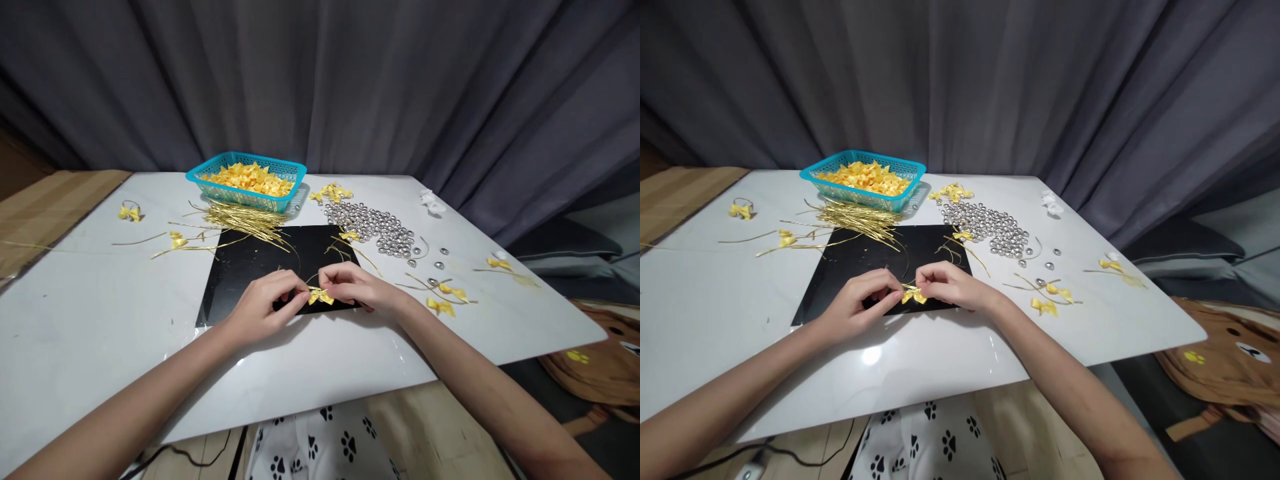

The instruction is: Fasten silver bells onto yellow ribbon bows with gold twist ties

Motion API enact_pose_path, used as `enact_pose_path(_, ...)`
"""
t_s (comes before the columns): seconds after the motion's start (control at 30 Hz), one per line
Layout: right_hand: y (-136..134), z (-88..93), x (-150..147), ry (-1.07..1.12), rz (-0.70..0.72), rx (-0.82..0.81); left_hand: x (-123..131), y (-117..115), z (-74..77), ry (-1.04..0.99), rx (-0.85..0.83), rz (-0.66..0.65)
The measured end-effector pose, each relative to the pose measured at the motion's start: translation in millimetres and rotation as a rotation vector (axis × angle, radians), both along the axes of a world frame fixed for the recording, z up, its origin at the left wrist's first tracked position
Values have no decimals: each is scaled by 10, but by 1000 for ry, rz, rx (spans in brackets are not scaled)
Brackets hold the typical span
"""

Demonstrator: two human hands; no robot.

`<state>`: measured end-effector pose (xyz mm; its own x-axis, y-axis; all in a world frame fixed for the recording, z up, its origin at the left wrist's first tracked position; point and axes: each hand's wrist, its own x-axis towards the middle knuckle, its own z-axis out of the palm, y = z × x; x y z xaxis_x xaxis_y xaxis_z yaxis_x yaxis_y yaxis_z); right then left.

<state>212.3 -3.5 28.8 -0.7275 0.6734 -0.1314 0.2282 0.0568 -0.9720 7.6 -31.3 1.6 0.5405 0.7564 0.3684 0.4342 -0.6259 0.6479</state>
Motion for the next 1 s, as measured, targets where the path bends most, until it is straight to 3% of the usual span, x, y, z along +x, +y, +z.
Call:
enact_pose_path(0.33, 1, -40, 17, -3, 29, 115, -9, 1, -22, -12, -25, 95)
enact_pose_path(0.73, 26, -126, -19, -61, -45, 204, -20, -1, -23, 83, 20, 128)
enact_pose_path(1.0, 31, -93, 20, -76, -5, 295, -43, -8, -18, 80, 38, 134)
